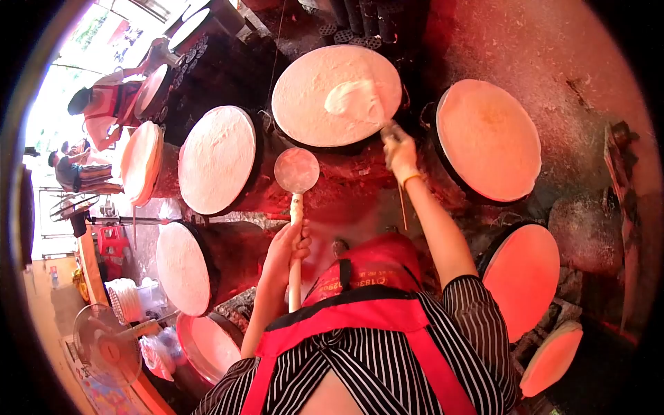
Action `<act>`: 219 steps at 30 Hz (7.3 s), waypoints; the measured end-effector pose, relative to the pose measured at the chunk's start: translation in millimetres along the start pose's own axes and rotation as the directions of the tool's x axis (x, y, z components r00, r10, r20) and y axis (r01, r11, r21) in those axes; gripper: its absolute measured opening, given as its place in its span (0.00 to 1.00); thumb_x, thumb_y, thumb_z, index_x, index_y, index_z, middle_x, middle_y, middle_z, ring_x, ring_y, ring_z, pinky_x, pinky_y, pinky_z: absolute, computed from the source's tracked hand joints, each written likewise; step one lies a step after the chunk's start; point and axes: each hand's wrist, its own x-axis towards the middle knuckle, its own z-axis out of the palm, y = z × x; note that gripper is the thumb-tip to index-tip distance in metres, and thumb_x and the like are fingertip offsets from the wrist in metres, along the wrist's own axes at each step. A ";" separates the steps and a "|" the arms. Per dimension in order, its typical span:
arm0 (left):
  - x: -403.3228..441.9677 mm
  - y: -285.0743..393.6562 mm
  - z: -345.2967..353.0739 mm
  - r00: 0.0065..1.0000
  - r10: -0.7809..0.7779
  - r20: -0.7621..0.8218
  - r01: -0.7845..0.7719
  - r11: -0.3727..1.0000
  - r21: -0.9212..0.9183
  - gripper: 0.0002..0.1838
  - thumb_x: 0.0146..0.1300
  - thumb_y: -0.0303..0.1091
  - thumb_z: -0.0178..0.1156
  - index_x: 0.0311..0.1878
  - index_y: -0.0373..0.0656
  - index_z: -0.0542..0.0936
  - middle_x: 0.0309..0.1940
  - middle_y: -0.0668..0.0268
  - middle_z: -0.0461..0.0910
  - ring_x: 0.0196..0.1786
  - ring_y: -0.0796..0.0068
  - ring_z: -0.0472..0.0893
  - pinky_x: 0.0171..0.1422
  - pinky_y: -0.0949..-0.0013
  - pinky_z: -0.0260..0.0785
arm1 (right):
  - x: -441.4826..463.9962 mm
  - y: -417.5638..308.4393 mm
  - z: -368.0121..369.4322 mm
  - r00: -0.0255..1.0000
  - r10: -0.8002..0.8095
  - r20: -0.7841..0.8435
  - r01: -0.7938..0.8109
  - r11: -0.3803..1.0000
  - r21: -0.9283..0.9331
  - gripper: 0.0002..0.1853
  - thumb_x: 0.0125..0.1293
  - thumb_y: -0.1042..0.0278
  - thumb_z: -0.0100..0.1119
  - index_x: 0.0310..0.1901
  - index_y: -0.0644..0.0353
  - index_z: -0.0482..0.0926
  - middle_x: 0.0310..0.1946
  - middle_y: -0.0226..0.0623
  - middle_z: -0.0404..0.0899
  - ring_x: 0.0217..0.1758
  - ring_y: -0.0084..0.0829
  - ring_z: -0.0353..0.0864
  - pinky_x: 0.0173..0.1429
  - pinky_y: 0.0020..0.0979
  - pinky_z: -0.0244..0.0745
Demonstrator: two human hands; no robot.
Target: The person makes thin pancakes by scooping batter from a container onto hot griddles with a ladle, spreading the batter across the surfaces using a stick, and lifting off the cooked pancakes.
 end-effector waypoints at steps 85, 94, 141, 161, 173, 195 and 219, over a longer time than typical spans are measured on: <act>33.9 44.9 106.2 0.815 -0.473 0.335 0.464 0.879 0.112 0.08 0.68 0.25 0.49 0.48 0.33 0.69 0.27 0.69 0.64 0.19 0.89 0.58 0.15 0.86 0.49 | -39.2 -37.4 -128.0 0.776 -0.625 -0.084 -0.019 0.110 -0.994 0.23 0.55 0.53 0.61 0.50 0.55 0.70 0.39 0.41 0.78 0.37 0.41 0.81 0.38 0.39 0.76; 70.7 47.2 163.9 0.837 -0.453 0.308 0.431 0.892 0.140 0.08 0.68 0.26 0.48 0.48 0.35 0.68 0.27 0.69 0.64 0.20 0.88 0.59 0.15 0.86 0.49 | 1.7 -104.3 -183.8 0.902 -0.378 -0.206 -0.044 0.394 -0.918 0.12 0.59 0.58 0.56 0.33 0.58 0.80 0.30 0.46 0.81 0.35 0.42 0.82 0.41 0.41 0.73; 2.7 -72.7 394.8 0.783 -0.122 0.610 -0.580 0.210 0.787 0.10 0.68 0.33 0.52 0.49 0.41 0.77 0.25 0.76 0.72 0.20 0.89 0.66 0.23 0.82 0.61 | -512.7 42.6 -489.8 0.300 0.154 -0.941 0.570 0.762 0.306 0.21 0.67 0.47 0.52 0.52 0.53 0.74 0.12 0.20 0.60 0.06 0.16 0.53 0.09 0.22 0.47; 281.0 -116.3 460.9 0.168 0.151 0.974 -0.931 -0.301 0.207 0.07 0.49 0.21 0.51 0.33 0.39 0.76 0.35 0.54 0.78 0.42 0.48 0.76 0.44 0.54 0.68 | -124.4 42.5 -165.4 0.269 -0.300 -0.915 -0.399 0.830 -0.389 0.28 0.62 0.65 0.58 0.65 0.45 0.67 0.43 0.52 0.76 0.47 0.51 0.77 0.51 0.43 0.73; 283.0 -7.1 323.9 0.707 -0.270 0.653 -0.341 0.679 0.650 0.17 0.68 0.35 0.53 0.58 0.43 0.73 0.28 0.73 0.74 0.19 0.88 0.64 0.20 0.83 0.55 | -83.3 -16.2 -174.4 0.557 0.117 -0.823 0.493 0.750 0.440 0.20 0.68 0.58 0.52 0.61 0.41 0.70 0.16 0.21 0.63 0.10 0.15 0.56 0.13 0.21 0.47; 202.4 31.8 161.6 0.912 -0.142 0.385 -0.056 0.886 0.460 0.09 0.70 0.39 0.52 0.33 0.48 0.70 0.24 0.76 0.63 0.20 0.90 0.59 0.19 0.84 0.50 | -108.0 -40.5 -218.2 0.644 0.093 -0.759 0.166 0.952 0.257 0.25 0.66 0.73 0.44 0.65 0.48 0.66 0.16 0.24 0.62 0.08 0.18 0.53 0.12 0.25 0.48; 112.8 -58.4 167.5 0.982 0.042 0.184 -0.112 0.916 0.386 0.21 0.72 0.49 0.44 0.44 0.42 0.77 0.27 0.75 0.63 0.22 0.87 0.60 0.22 0.83 0.53 | -90.3 -37.1 -329.2 0.996 -0.050 -0.074 0.046 0.997 -0.057 0.20 0.65 0.81 0.51 0.59 0.62 0.73 0.56 0.30 0.75 0.47 0.15 0.72 0.41 0.17 0.65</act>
